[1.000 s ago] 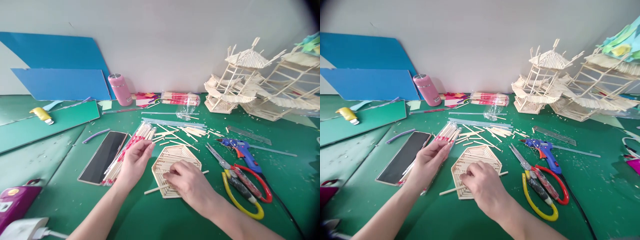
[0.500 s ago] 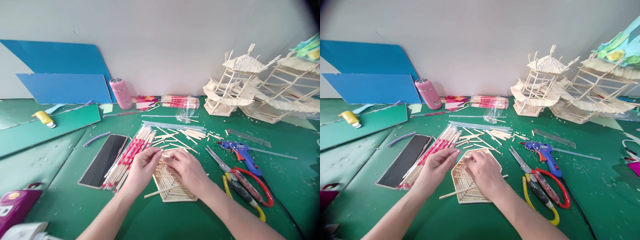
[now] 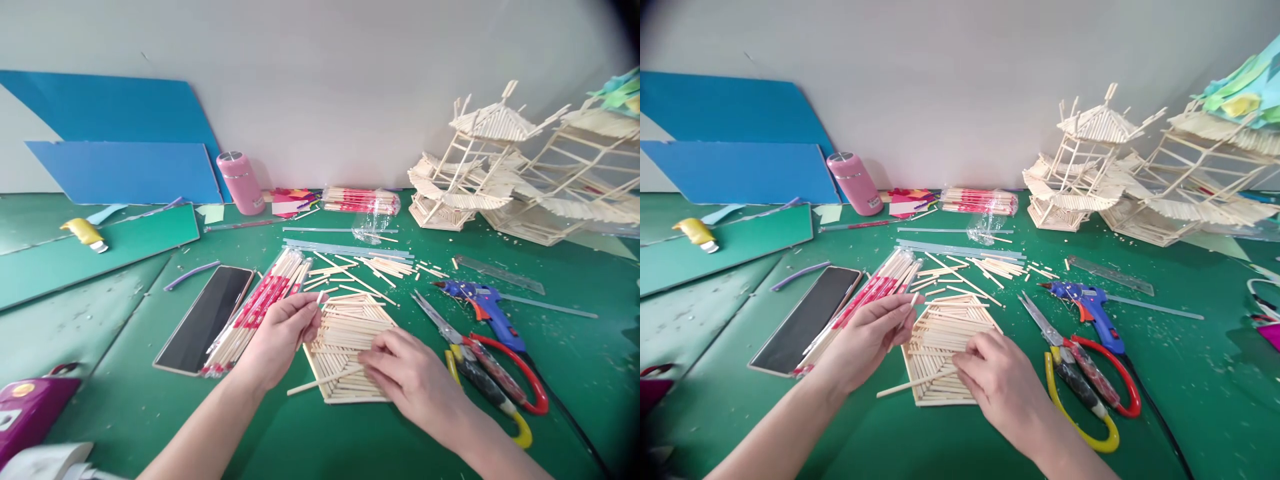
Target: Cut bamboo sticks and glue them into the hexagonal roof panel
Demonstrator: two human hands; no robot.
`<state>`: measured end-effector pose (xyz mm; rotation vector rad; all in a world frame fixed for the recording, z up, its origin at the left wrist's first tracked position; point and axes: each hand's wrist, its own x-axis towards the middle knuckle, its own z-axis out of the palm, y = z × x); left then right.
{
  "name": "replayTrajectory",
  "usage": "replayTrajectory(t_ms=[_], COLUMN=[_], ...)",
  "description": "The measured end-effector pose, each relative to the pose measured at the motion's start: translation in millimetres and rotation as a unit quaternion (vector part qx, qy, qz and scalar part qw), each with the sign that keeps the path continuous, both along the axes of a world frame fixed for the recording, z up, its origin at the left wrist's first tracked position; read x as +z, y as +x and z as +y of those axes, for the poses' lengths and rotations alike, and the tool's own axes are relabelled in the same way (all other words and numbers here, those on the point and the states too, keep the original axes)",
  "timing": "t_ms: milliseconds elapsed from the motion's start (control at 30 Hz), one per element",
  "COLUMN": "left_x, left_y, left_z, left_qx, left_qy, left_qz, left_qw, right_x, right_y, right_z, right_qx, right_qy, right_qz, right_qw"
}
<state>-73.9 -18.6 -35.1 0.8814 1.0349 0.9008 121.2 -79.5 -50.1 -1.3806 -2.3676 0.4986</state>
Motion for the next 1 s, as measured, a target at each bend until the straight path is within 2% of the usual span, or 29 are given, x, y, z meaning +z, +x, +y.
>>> replayTrajectory(t_ms=[133,200,267,333,367,467,533,600,667,767,833,900,1000], left_x=[2.6,3.4,2.8,0.6,-1.0,-4.0,-1.2,6.0,15.7,27.6,30.4,29.0,22.6], left_y=[-1.6,1.5,9.3,21.6,28.8,48.8,56.3,57.1,52.7,44.4,42.0,41.8,40.1], left_z=[3.8,8.5,17.7,31.7,39.7,60.7,65.5,59.1,42.2,7.4,-13.3,-26.6,-31.2], left_qx=[-0.032,-0.040,-0.042,-0.056,-0.070,-0.098,-0.118,-0.133,-0.153,-0.270,-0.314,-0.315,-0.297], left_qy=[-0.034,-0.005,0.072,0.186,0.253,0.304,0.333,0.361,0.379,0.357,0.326,0.295,0.273], left_qz=[-0.051,-0.012,0.080,0.208,0.278,0.315,0.318,0.314,0.311,0.347,0.367,0.370,0.357], left_qw=[0.998,0.999,0.993,0.959,0.924,0.894,0.880,0.868,0.858,0.824,0.813,0.823,0.842], right_x=[-5.5,-7.7,-9.9,-11.5,-11.9,-10.8,-8.7,-6.0,-2.5,3.4,7.2,10.5,15.8], right_y=[-1.8,-1.0,-0.5,-0.8,-1.2,-2.4,-1.6,0.9,4.2,7.2,6.5,5.2,8.8], right_z=[-2.0,-1.7,-1.5,-1.4,-1.3,-1.1,-1.2,-1.8,-2.4,-2.3,-1.8,-1.0,2.2], right_qx=[0.001,0.001,0.003,0.002,0.002,0.003,0.003,0.002,-0.004,-0.023,-0.034,-0.036,-0.030], right_qy=[0.012,0.018,0.026,0.031,0.032,0.027,0.029,0.034,0.042,0.060,0.078,0.090,0.093], right_qz=[-0.026,-0.026,-0.017,-0.007,-0.004,0.001,0.009,0.017,0.022,0.021,0.021,0.021,0.019], right_qw=[1.000,1.000,1.000,0.999,0.999,1.000,1.000,0.999,0.999,0.998,0.996,0.995,0.995])
